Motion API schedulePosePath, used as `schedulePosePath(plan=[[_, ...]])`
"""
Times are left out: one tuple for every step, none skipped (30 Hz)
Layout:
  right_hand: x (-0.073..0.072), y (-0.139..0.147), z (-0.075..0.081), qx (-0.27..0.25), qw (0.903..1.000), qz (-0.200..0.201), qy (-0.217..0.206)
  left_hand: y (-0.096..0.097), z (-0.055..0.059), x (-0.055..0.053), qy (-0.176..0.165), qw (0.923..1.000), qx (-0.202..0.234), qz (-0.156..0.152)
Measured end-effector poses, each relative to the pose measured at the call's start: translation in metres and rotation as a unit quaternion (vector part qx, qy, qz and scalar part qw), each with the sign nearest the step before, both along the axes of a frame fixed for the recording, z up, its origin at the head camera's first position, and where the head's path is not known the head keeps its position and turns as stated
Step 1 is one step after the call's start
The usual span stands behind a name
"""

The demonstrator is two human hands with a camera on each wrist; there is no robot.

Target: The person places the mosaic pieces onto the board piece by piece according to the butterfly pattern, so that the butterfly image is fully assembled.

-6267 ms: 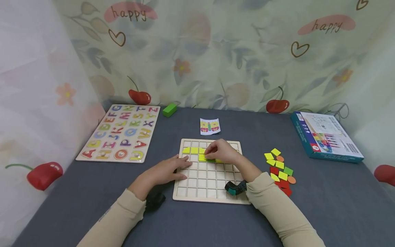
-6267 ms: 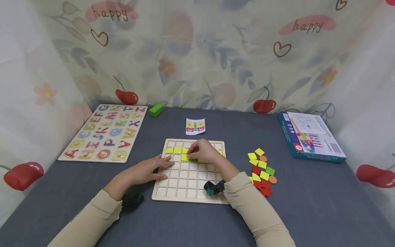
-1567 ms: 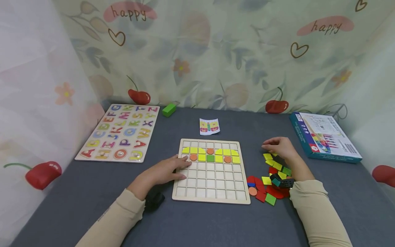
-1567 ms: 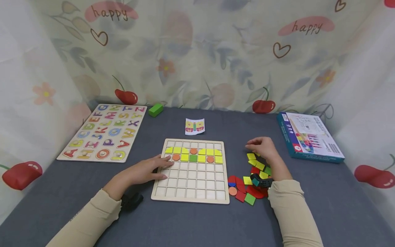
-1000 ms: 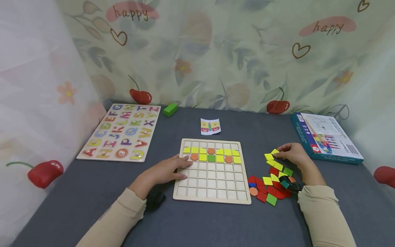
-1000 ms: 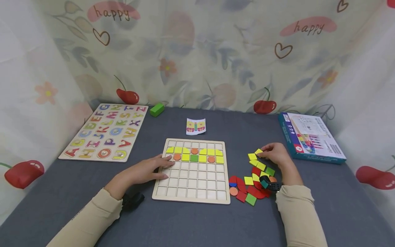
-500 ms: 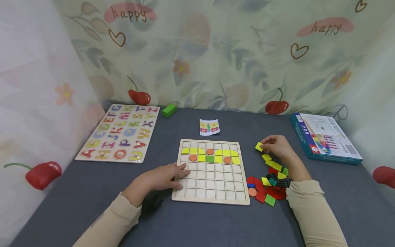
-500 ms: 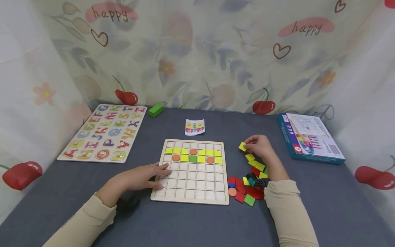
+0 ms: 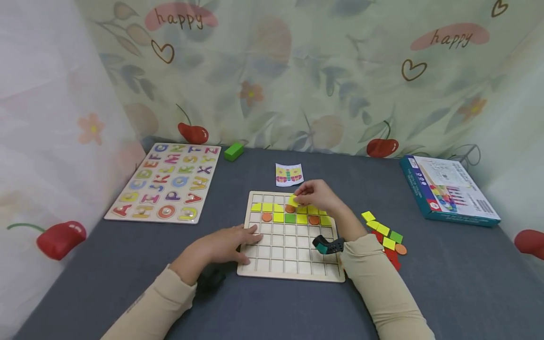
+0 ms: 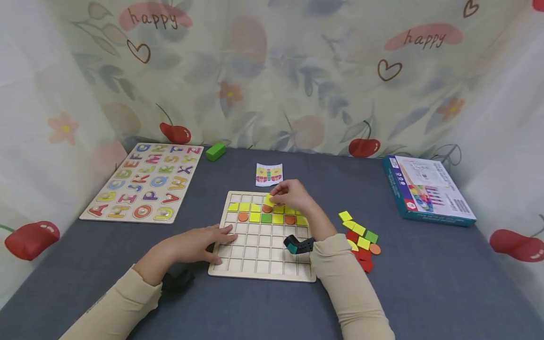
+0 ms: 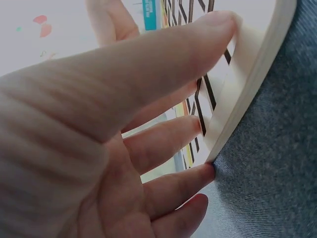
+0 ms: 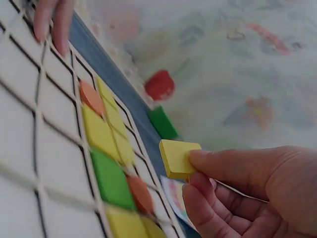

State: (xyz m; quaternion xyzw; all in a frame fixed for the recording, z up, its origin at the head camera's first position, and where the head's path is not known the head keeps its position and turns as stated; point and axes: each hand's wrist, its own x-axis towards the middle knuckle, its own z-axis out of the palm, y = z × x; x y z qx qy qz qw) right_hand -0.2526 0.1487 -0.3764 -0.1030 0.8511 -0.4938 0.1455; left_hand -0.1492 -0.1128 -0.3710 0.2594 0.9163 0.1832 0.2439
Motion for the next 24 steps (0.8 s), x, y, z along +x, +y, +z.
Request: schedulePosePath(plan=[[0.000, -0.009, -0.001, -0.005, 0.9999, 0.009, -0.002, 0.000, 0.000, 0.000, 0.000, 1.0000, -0.003, -0.001], [0.000, -0.017, -0.003, -0.008, 0.9998, 0.020, -0.002, 0.000, 0.001, 0.000, 0.000, 1.0000, -0.005, -0.002], [0.000, -0.025, -0.004, -0.013, 0.9995, 0.028, -0.007, 0.000, 0.002, 0.000, 0.001, 1.0000, -0.008, -0.003], [0.000, -0.032, -0.006, -0.016, 0.9992, 0.034, -0.013, 0.000, 0.002, 0.000, 0.001, 0.9999, -0.010, -0.003], [0.001, -0.039, -0.008, -0.019, 0.9989, 0.039, -0.017, 0.000, 0.002, 0.000, 0.001, 0.9999, -0.013, -0.004], [0.001, -0.045, -0.009, -0.022, 0.9984, 0.047, -0.020, 0.001, 0.001, -0.001, 0.002, 0.9999, -0.014, -0.005], [0.001, -0.051, -0.011, -0.023, 0.9981, 0.053, -0.023, 0.001, 0.001, -0.001, 0.002, 0.9999, -0.015, -0.006], [0.001, -0.056, -0.013, -0.024, 0.9977, 0.059, -0.025, 0.000, 0.001, -0.001, 0.002, 0.9999, -0.015, -0.007], [0.001, -0.061, -0.015, -0.024, 0.9973, 0.064, -0.026, 0.000, 0.000, -0.001, 0.003, 0.9998, -0.016, -0.007], [0.001, -0.065, -0.016, -0.024, 0.9969, 0.071, -0.024, 0.000, 0.000, -0.001, 0.004, 0.9999, -0.015, -0.008], [0.001, -0.069, -0.018, -0.023, 0.9964, 0.079, -0.018, 0.000, 0.001, -0.001, 0.005, 0.9999, -0.014, -0.008], [0.001, -0.073, -0.019, -0.021, 0.9960, 0.086, -0.014, 0.000, 0.001, -0.001, 0.007, 0.9999, -0.012, -0.010], [0.001, -0.076, -0.021, -0.017, 0.9956, 0.091, -0.009, -0.001, 0.002, 0.000, 0.009, 0.9998, -0.009, -0.011], [0.000, -0.079, -0.023, -0.016, 0.9952, 0.096, -0.004, -0.001, 0.003, 0.001, 0.012, 0.9998, -0.007, -0.013], [0.000, -0.081, -0.024, -0.011, 0.9949, 0.100, 0.002, -0.001, 0.004, 0.002, 0.018, 0.9996, -0.006, -0.020], [0.001, -0.083, -0.025, -0.006, 0.9947, 0.102, 0.007, -0.001, 0.005, 0.003, 0.019, 0.9996, -0.004, -0.022], [0.001, -0.085, -0.026, 0.001, 0.9945, 0.104, 0.012, -0.001, 0.005, 0.003, 0.019, 0.9995, -0.002, -0.024], [0.001, -0.086, -0.027, 0.010, 0.9942, 0.106, 0.019, -0.001, 0.005, 0.004, 0.021, 0.9995, 0.001, -0.025], [0.001, -0.087, -0.027, 0.019, 0.9937, 0.108, 0.027, 0.000, 0.006, 0.004, 0.021, 0.9995, 0.001, -0.025], [0.001, -0.087, -0.027, 0.029, 0.9929, 0.111, 0.033, 0.000, 0.005, 0.004, 0.020, 0.9995, 0.001, -0.024], [0.001, -0.088, -0.027, 0.041, 0.9918, 0.113, 0.042, 0.000, 0.004, 0.003, 0.021, 0.9996, 0.001, -0.021], [0.001, -0.088, -0.027, 0.051, 0.9908, 0.115, 0.050, 0.000, 0.004, 0.003, 0.017, 0.9997, 0.003, -0.015], [0.001, -0.089, -0.026, 0.058, 0.9901, 0.116, 0.055, 0.000, 0.003, 0.002, 0.020, 0.9997, 0.004, -0.016], [0.001, -0.089, -0.026, 0.065, 0.9894, 0.116, 0.059, 0.001, 0.001, 0.001, 0.023, 0.9996, 0.005, -0.016]])
